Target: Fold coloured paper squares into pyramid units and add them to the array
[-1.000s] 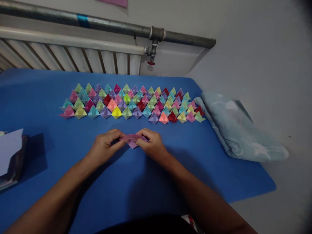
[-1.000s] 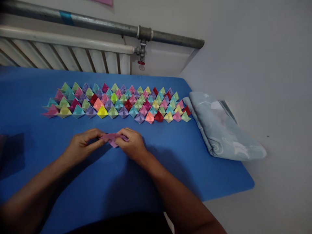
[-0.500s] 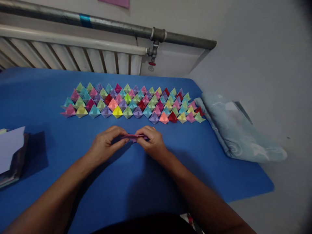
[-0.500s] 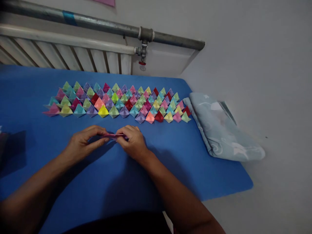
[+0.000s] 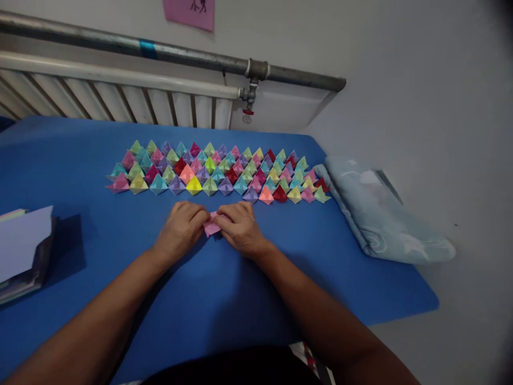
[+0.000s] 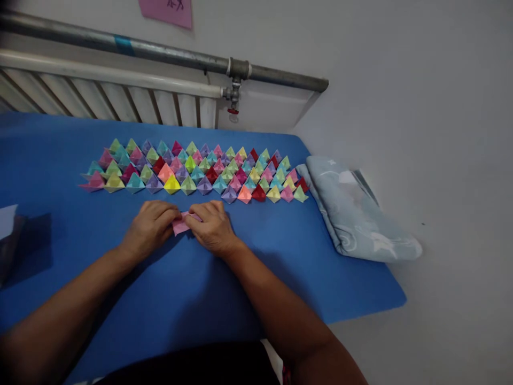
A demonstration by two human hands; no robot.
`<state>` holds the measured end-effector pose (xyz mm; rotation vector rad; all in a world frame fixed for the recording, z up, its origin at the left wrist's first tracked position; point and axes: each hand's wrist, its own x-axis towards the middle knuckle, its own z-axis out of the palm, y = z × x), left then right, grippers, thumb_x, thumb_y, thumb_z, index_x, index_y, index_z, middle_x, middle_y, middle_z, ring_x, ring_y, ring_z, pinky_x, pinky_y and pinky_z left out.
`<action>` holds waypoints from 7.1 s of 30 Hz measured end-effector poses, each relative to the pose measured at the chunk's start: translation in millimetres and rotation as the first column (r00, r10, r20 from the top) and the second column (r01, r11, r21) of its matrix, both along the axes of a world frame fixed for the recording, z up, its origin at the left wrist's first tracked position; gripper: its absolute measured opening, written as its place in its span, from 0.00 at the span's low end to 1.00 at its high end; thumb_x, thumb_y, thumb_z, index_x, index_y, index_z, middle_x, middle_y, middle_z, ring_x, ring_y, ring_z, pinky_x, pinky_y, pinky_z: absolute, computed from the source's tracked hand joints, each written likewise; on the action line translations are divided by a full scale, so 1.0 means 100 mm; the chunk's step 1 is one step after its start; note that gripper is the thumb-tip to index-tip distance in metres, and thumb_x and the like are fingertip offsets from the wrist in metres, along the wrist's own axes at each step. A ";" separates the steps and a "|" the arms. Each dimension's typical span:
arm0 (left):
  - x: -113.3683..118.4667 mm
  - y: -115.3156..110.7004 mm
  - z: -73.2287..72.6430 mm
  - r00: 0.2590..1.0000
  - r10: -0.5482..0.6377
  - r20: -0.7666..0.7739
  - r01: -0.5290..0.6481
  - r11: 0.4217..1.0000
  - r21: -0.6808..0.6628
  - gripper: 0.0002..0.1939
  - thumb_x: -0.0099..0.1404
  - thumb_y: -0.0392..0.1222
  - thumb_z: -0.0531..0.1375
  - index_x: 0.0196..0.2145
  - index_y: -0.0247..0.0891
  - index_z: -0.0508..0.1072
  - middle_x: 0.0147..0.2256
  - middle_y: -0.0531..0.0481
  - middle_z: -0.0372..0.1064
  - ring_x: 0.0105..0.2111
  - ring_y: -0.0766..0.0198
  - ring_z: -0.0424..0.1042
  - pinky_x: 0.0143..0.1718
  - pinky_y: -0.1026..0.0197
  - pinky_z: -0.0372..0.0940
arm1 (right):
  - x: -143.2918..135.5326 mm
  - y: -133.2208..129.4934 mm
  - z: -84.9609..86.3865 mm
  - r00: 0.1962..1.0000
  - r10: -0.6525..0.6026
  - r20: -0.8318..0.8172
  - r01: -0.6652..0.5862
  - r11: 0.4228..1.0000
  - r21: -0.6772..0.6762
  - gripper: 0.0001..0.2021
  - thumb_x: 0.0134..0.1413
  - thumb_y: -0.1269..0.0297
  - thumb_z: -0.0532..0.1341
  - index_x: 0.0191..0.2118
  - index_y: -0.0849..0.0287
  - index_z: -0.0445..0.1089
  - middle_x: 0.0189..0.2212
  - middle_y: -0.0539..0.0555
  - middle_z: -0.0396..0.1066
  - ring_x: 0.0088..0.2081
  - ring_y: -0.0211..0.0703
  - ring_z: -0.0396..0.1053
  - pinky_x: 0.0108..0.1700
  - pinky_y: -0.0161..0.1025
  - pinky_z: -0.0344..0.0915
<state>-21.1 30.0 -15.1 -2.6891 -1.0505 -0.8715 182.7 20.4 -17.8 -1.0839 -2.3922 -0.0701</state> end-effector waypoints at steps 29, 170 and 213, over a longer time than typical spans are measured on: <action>-0.20 -0.17 -0.03 0.996 -0.031 0.079 0.061 0.904 -0.423 0.11 0.71 0.47 0.56 0.38 0.43 0.77 0.40 0.48 0.79 0.45 0.54 0.75 0.50 0.48 0.61 | 0.19 -0.37 -0.03 0.966 -0.169 -0.195 0.069 0.897 -0.436 0.07 0.66 0.66 0.59 0.37 0.56 0.74 0.44 0.54 0.77 0.44 0.44 0.71 0.47 0.45 0.56; -0.09 0.06 -0.13 0.974 -0.219 -0.057 0.189 0.926 -0.326 0.16 0.74 0.47 0.51 0.44 0.42 0.78 0.45 0.45 0.77 0.41 0.57 0.74 0.43 0.53 0.65 | 0.13 0.17 0.09 0.895 -0.439 -0.081 0.325 0.766 -0.554 0.10 0.62 0.65 0.58 0.41 0.53 0.78 0.40 0.49 0.77 0.40 0.40 0.72 0.40 0.37 0.62; 0.22 -0.24 -0.03 0.506 0.615 0.605 0.170 0.616 -0.769 0.18 0.56 0.46 0.64 0.44 0.40 0.73 0.38 0.48 0.78 0.36 0.59 0.77 0.41 0.56 0.69 | -0.24 -0.14 0.05 0.942 -0.240 -0.235 0.192 0.959 -0.210 0.10 0.62 0.70 0.54 0.45 0.58 0.71 0.39 0.59 0.75 0.40 0.46 0.73 0.43 0.39 0.68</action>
